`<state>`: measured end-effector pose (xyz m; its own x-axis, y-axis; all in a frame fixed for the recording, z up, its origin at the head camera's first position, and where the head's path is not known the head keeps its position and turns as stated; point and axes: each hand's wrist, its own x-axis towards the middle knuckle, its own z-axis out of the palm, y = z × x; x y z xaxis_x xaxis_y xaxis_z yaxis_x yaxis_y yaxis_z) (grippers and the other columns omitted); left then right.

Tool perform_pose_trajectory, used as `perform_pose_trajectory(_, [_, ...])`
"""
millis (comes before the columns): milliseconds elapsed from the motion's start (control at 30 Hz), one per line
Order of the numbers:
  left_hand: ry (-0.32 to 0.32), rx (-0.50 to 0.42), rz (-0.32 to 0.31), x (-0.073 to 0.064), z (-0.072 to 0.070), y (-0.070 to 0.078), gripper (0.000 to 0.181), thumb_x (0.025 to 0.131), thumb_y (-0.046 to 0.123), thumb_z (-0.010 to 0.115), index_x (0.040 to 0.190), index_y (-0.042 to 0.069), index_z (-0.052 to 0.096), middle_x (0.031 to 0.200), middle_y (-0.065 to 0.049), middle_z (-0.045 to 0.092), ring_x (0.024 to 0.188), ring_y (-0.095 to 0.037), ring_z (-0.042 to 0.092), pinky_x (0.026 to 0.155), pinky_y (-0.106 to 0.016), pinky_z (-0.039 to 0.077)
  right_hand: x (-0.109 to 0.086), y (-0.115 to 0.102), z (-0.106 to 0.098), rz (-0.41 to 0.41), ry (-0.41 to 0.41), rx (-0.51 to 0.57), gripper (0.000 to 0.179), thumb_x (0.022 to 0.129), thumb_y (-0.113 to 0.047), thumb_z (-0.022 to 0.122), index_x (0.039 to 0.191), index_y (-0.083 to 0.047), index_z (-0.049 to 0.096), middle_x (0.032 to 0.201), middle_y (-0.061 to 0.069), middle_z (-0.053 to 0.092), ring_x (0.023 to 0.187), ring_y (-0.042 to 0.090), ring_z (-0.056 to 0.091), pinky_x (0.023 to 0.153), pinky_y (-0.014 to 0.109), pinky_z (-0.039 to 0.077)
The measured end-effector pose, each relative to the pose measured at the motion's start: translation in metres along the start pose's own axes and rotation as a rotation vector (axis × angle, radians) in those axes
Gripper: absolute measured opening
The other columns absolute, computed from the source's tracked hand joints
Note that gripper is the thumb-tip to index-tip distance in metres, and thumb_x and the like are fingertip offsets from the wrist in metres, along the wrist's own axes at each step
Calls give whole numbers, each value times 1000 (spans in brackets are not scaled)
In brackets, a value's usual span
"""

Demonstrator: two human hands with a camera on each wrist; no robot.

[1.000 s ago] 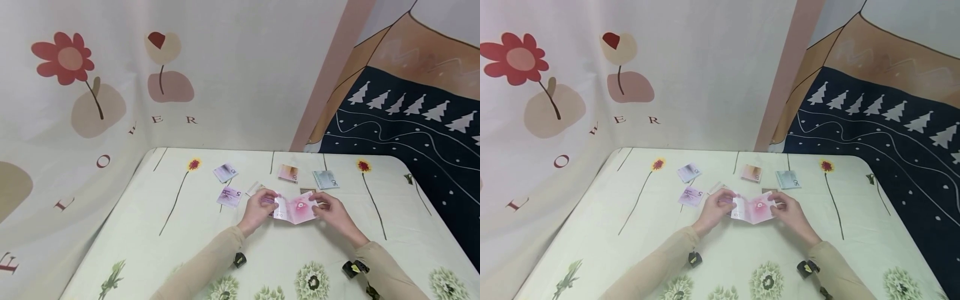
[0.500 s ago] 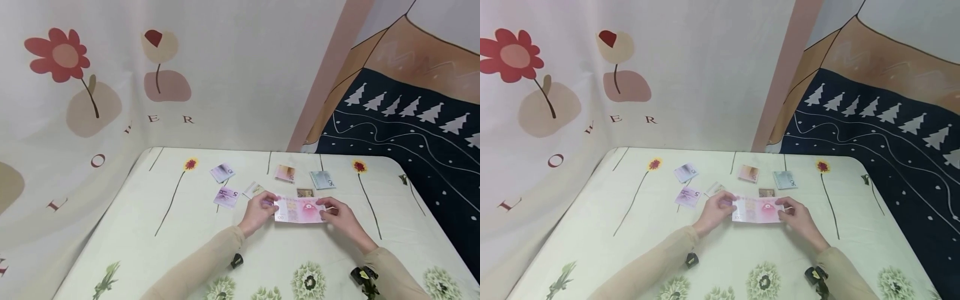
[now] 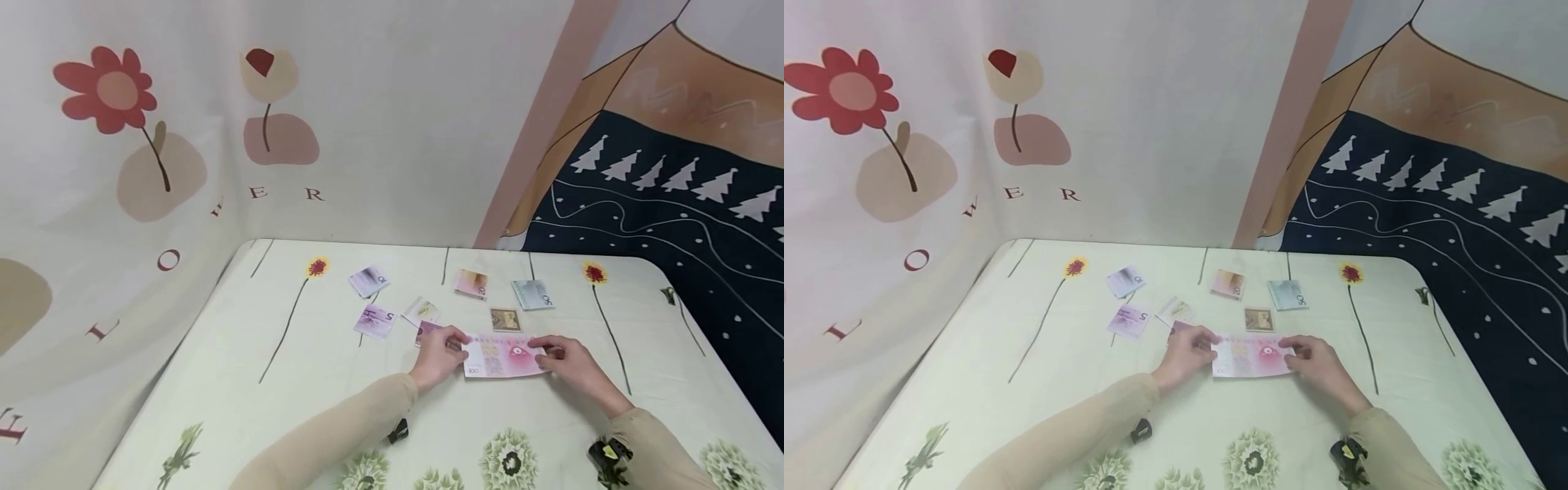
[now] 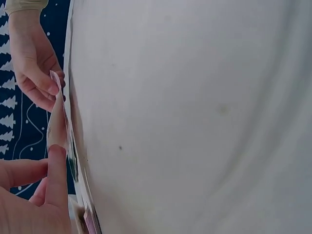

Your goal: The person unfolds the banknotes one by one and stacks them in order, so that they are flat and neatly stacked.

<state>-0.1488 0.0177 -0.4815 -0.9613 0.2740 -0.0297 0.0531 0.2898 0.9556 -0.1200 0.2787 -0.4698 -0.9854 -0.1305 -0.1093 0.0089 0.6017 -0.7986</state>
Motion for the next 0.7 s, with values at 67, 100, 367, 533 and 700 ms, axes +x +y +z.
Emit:
perform_pose_trajectory(67, [-6,19,-8,0,0,-1,22,76,-13,70,94,0,68,82,-4,64,71,-8,59,63,-18,52,0,2,0,0,-10,-1,28,87,-2,67,113,8,64,83,8,65,64,14,52,51,25,43])
perform_pose_trajectory(100, [-8,34,-10,-1,0,-2,22,76,-12,70,94,0,69,82,-4,64,71,-8,58,62,-18,52,0,3,1,3,-16,-2,28,87,-2,67,113,8,64,80,7,64,63,14,52,50,25,44])
perform_pose_trajectory(367, [-39,113,-38,0,-3,-7,21,77,-6,74,96,4,72,80,0,63,72,-7,57,63,-18,50,-2,5,3,9,-40,-7,29,87,-1,67,114,9,63,80,6,63,65,15,53,51,25,46])
perform_pose_trajectory(533, [-69,102,-51,1,-6,-7,22,78,-6,73,98,2,72,78,1,61,70,-7,54,61,-18,50,1,7,1,12,-52,-10,30,87,-2,68,114,9,64,81,6,64,66,15,53,53,25,47])
perform_pose_trajectory(700, [-93,110,-80,1,-6,-4,21,79,-6,73,99,-1,73,75,2,56,69,-6,51,61,-17,49,2,6,0,24,-45,-27,31,86,-6,71,113,8,66,87,7,63,69,17,51,54,25,46])
